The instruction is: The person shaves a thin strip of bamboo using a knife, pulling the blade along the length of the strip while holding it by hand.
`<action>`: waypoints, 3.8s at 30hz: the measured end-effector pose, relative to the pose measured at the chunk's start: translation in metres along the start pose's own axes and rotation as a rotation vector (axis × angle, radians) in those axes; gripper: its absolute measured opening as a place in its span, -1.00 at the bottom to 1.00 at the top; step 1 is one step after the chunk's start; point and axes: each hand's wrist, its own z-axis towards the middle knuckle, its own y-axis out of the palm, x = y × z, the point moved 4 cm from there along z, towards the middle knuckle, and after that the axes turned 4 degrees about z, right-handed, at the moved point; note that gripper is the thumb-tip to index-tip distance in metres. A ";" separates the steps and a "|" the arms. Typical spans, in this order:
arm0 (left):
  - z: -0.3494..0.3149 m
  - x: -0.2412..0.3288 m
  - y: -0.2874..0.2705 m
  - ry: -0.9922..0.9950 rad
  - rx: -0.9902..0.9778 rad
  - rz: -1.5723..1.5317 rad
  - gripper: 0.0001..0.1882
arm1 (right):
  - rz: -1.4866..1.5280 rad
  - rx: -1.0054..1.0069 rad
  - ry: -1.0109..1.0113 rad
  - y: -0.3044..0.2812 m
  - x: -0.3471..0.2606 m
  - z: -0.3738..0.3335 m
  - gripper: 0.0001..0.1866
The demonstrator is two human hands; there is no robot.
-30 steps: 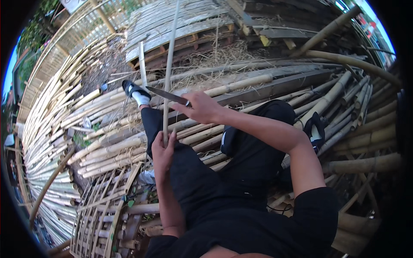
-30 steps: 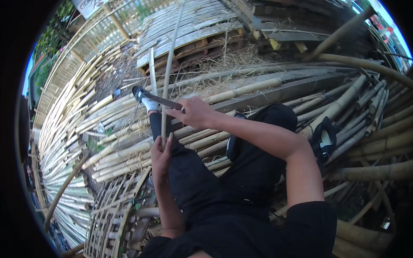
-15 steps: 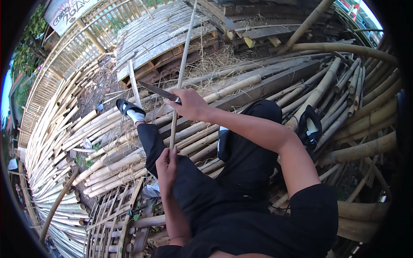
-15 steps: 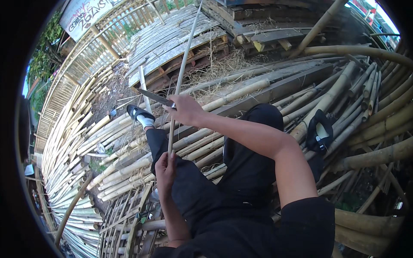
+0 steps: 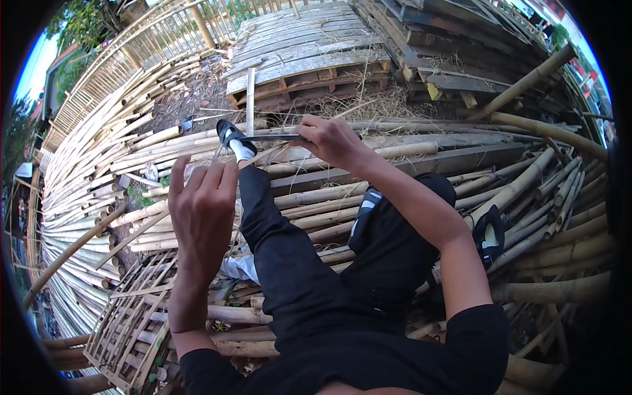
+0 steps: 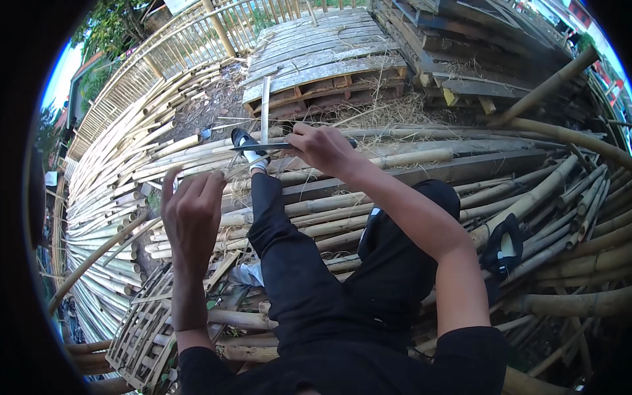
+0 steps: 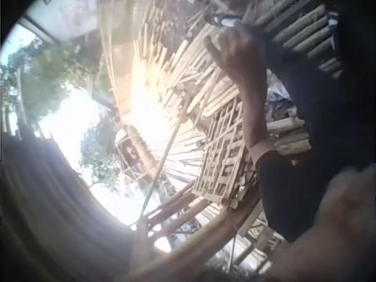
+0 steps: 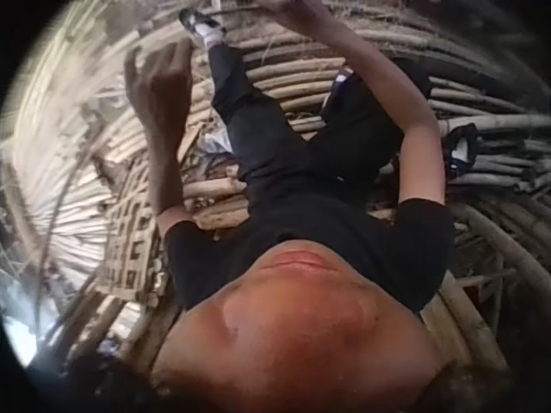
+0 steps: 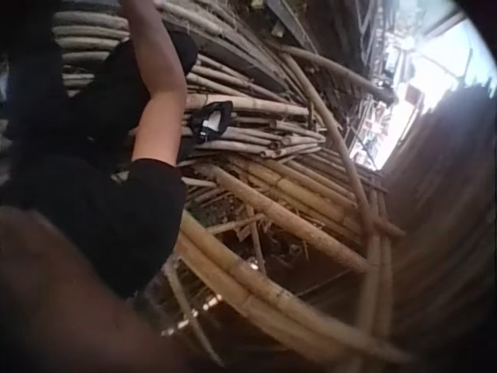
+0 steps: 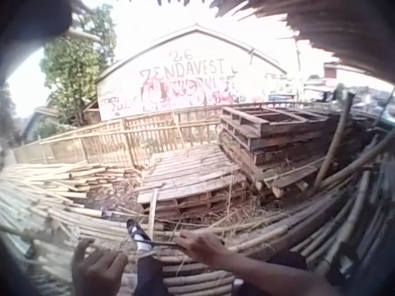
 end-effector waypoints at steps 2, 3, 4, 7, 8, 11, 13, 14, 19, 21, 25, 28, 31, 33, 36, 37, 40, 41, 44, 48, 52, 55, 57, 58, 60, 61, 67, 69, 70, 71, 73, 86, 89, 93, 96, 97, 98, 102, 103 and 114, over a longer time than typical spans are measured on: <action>0.010 0.018 -0.007 0.047 0.147 -0.056 -0.89 | -0.018 0.085 0.002 -0.006 0.012 -0.001 -0.80; 0.012 0.023 -0.014 0.055 0.191 -0.114 -0.87 | -0.007 0.103 0.014 -0.012 0.012 0.004 -0.80; 0.012 0.027 -0.020 0.073 0.278 -0.207 -0.87 | 0.002 0.122 0.029 -0.019 0.014 0.007 -0.79; 0.004 0.031 -0.003 0.024 0.360 -0.538 -0.86 | 0.045 0.226 0.068 -0.035 0.025 0.017 -0.78; 0.005 0.029 0.007 0.003 0.371 -0.581 -0.84 | 0.068 0.249 0.093 -0.042 0.032 0.020 -0.78; 0.002 0.033 0.032 -0.128 0.282 -0.687 -0.82 | 0.188 0.407 0.209 -0.063 0.049 0.019 -0.77; -0.002 0.036 0.045 -0.197 0.241 -0.744 -0.80 | 0.329 0.495 0.368 -0.073 0.074 0.008 -0.75; -0.003 0.037 0.050 -0.238 0.220 -0.772 -0.79 | 0.281 0.590 0.314 -0.080 0.086 0.004 -0.74; -0.011 0.032 0.070 -0.381 0.112 -0.820 -0.64 | 0.810 0.655 0.483 -0.095 0.083 -0.001 -0.68; -0.012 0.031 0.070 -0.371 0.164 -0.715 -0.56 | 0.962 0.665 0.523 -0.095 0.077 -0.003 -0.66; -0.009 0.025 0.076 -0.363 0.178 -0.519 -0.45 | 1.191 0.591 0.595 -0.088 0.076 -0.006 -0.61; -0.015 0.025 0.082 -0.396 0.111 -0.504 -0.46 | 1.306 0.528 0.766 -0.082 0.060 -0.007 -0.58; -0.036 0.030 0.108 -0.506 -0.160 -0.859 -0.67 | 1.392 0.385 0.878 -0.066 0.058 -0.009 -0.61; -0.057 0.042 0.126 -0.686 -0.554 -1.402 -0.70 | 1.402 0.322 0.925 -0.055 0.055 -0.008 -0.63; -0.082 0.061 0.136 -0.785 -0.450 -1.717 -0.68 | 1.374 0.198 0.965 -0.042 0.055 -0.010 -0.62; -0.085 0.062 0.139 -0.801 -0.437 -1.705 -0.68 | 1.358 0.193 1.025 -0.039 0.055 -0.013 -0.62; -0.089 0.065 0.140 -0.842 -0.396 -1.690 -0.68 | 1.392 0.093 1.157 -0.034 0.058 -0.020 -0.60; -0.090 0.067 0.139 -0.856 -0.389 -1.700 -0.68 | 1.362 0.097 1.179 -0.029 0.062 -0.025 -0.62; -0.093 0.066 0.142 -0.908 -0.385 -1.788 -0.72 | 1.242 0.131 1.193 -0.020 0.071 -0.033 -0.68; -0.094 0.060 0.141 -0.919 -0.419 -1.926 -0.76 | 0.981 0.150 0.986 -0.026 0.050 -0.033 -0.69; -0.095 0.062 0.150 -0.933 -0.414 -1.969 -0.77 | 0.644 -0.158 0.683 -0.027 -0.002 -0.025 -0.70; -0.091 0.064 0.151 -0.938 -0.396 -1.983 -0.77 | 0.340 -0.094 0.251 -0.007 -0.020 -0.029 -0.71; -0.089 0.063 0.151 -0.951 -0.393 -1.981 -0.76 | 0.253 -0.048 0.137 0.004 -0.023 -0.033 -0.70; -0.089 0.063 0.152 -0.954 -0.392 -1.972 -0.77 | 0.270 -0.080 0.198 0.006 -0.022 -0.033 -0.69; -0.088 0.062 0.153 -0.957 -0.388 -1.953 -0.77 | 0.244 -0.146 0.276 0.009 -0.020 -0.033 -0.66; -0.086 0.062 0.151 -0.961 -0.381 -1.960 -0.77 | 0.201 -0.179 0.294 0.010 -0.019 -0.032 -0.64; -0.079 0.066 0.148 -0.959 -0.363 -1.980 -0.79 | 0.099 -0.198 0.305 0.016 -0.016 -0.034 -0.56; -0.080 0.067 0.148 -0.962 -0.364 -1.986 -0.79 | 0.082 -0.181 0.279 0.017 -0.016 -0.036 -0.57; -0.081 0.067 0.148 -0.968 -0.372 -1.991 -0.79 | 0.080 -0.198 0.280 0.016 -0.018 -0.035 -0.58; -0.082 0.066 0.148 -0.974 -0.380 -1.996 -0.79 | 0.078 -0.215 0.280 0.016 -0.019 -0.034 -0.58; -0.081 0.066 0.149 -0.973 -0.380 -2.004 -0.79 | 0.106 -0.211 0.279 0.015 -0.019 -0.035 -0.58; -0.079 0.073 0.141 -0.986 -0.378 -1.934 -0.78 | 0.087 -0.190 0.418 0.022 0.023 -0.045 -0.50; -0.102 0.075 0.132 -0.999 -0.449 -1.961 -0.78 | -0.044 -0.049 0.699 -0.014 0.099 -0.042 -0.42; -0.129 0.059 0.122 -0.984 -0.493 -1.904 -0.79 | 0.087 0.167 0.764 -0.061 0.116 -0.044 -0.41; -0.124 0.057 0.133 -1.000 -0.425 -1.699 -0.76 | 0.237 0.047 0.742 -0.045 0.074 -0.045 -0.47; -0.120 0.058 0.137 -0.980 -0.395 -1.629 -0.76 | 0.280 -0.040 0.645 -0.032 0.053 -0.046 -0.51; -0.114 0.060 0.137 -1.000 -0.417 -1.663 -0.74 | 0.321 -0.123 0.549 -0.018 0.032 -0.049 -0.54; -0.099 0.071 0.142 -0.947 -0.374 -1.657 -0.75 | 0.334 -0.327 0.389 0.022 -0.015 -0.058 -0.56; -0.096 0.073 0.142 -0.930 -0.356 -1.666 -0.76 | 0.301 -0.369 0.355 0.029 -0.018 -0.060 -0.56; -0.113 0.075 0.131 -0.999 -0.478 -1.904 -0.77 | -0.013 -0.168 0.675 -0.002 0.106 -0.055 -0.38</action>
